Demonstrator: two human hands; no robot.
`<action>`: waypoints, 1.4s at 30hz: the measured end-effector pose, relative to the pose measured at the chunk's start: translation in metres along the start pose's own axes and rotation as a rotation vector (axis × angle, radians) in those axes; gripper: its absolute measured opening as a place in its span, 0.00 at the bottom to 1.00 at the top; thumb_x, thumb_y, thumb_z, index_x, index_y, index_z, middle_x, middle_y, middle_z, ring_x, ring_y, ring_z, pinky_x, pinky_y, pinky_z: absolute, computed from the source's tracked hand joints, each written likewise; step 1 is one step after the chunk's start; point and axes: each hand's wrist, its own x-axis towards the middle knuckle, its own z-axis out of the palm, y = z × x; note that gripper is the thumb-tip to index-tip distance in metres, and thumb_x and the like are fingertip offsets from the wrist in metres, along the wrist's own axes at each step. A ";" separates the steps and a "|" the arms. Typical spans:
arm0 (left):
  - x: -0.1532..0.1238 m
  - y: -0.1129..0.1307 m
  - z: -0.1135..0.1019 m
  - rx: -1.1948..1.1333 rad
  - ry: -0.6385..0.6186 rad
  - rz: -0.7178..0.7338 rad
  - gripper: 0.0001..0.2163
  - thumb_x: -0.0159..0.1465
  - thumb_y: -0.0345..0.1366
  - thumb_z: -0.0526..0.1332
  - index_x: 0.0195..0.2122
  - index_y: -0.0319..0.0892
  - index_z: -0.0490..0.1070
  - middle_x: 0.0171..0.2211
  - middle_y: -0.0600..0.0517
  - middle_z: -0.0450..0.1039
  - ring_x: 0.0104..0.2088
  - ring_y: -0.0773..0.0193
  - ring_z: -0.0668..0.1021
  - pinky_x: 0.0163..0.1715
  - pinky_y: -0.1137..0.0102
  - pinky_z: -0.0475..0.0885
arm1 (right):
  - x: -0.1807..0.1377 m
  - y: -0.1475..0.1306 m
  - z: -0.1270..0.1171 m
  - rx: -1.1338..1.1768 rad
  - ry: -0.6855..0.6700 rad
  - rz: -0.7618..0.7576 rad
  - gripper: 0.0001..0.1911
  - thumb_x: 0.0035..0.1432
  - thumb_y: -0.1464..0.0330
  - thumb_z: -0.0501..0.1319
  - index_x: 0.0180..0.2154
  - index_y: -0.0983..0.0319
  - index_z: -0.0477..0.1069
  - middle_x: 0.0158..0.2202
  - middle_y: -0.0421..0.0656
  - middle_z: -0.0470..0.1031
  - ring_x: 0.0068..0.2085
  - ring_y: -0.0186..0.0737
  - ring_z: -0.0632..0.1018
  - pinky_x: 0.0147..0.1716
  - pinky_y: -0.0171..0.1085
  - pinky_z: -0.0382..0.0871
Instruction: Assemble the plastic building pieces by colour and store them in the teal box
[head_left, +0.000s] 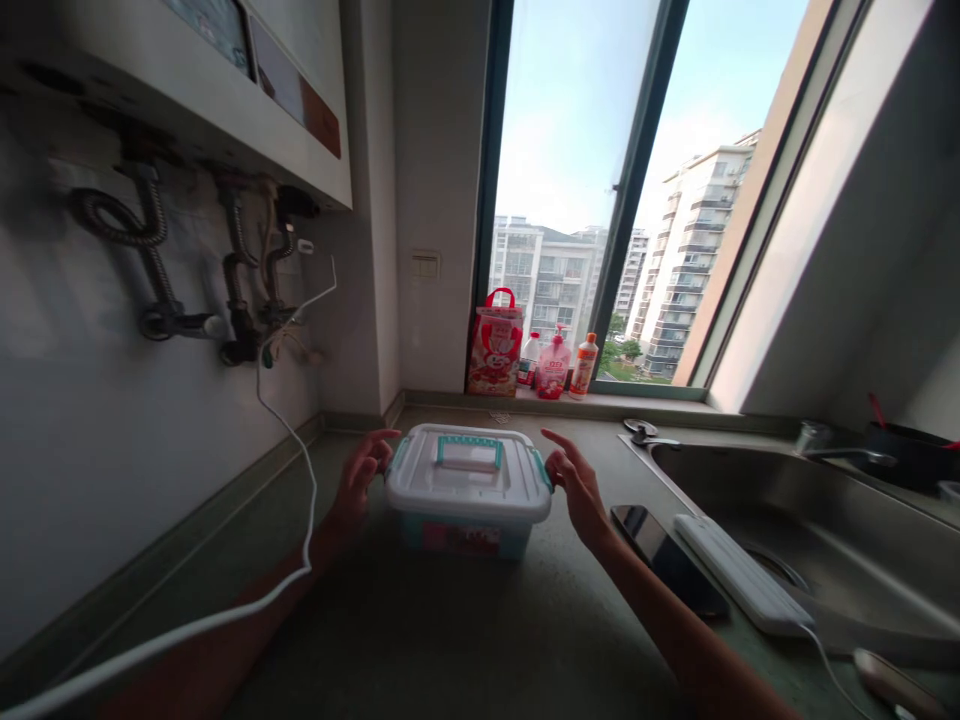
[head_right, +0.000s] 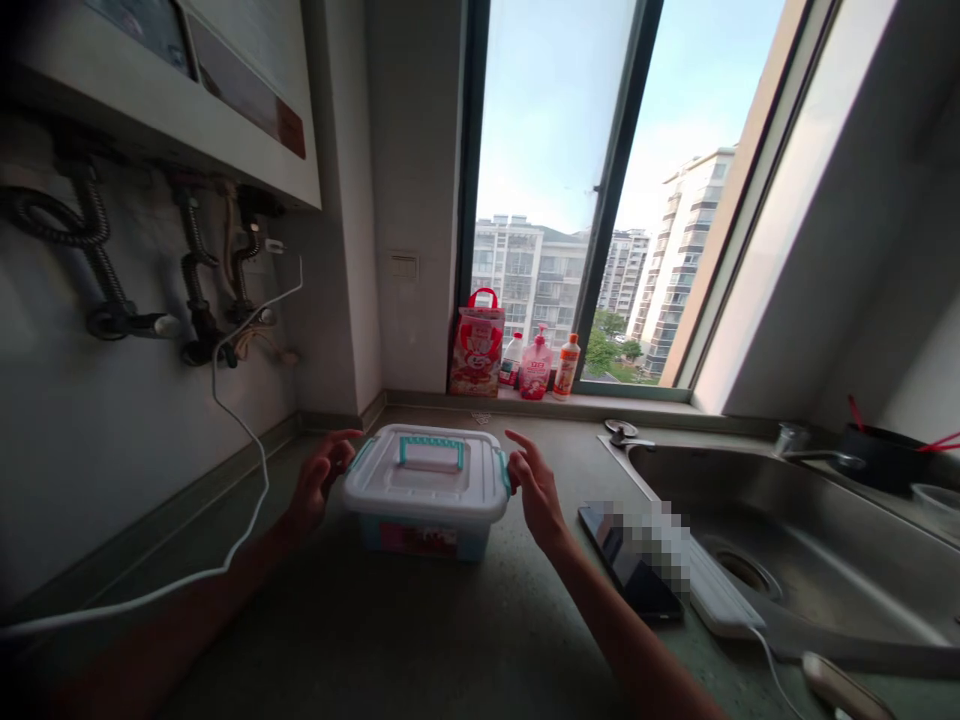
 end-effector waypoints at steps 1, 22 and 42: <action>-0.002 0.001 0.001 0.020 -0.012 0.027 0.33 0.67 0.67 0.52 0.56 0.43 0.73 0.34 0.51 0.65 0.34 0.59 0.69 0.34 0.67 0.66 | -0.002 0.001 0.001 0.002 0.008 -0.016 0.29 0.67 0.48 0.58 0.60 0.60 0.72 0.26 0.35 0.62 0.27 0.35 0.65 0.27 0.34 0.63; 0.010 0.009 -0.029 0.674 -0.169 0.356 0.10 0.61 0.35 0.68 0.44 0.43 0.76 0.45 0.44 0.79 0.48 0.49 0.79 0.55 0.52 0.72 | 0.001 0.025 -0.022 -0.642 -0.039 -0.318 0.16 0.57 0.68 0.61 0.49 0.56 0.69 0.44 0.47 0.79 0.40 0.46 0.81 0.35 0.44 0.79; 0.009 0.002 -0.020 0.709 -0.201 0.329 0.14 0.62 0.33 0.63 0.49 0.43 0.76 0.50 0.44 0.79 0.54 0.48 0.78 0.60 0.52 0.69 | 0.004 0.028 -0.031 -0.808 -0.174 -0.369 0.23 0.61 0.71 0.61 0.57 0.56 0.73 0.58 0.48 0.76 0.50 0.48 0.81 0.49 0.45 0.78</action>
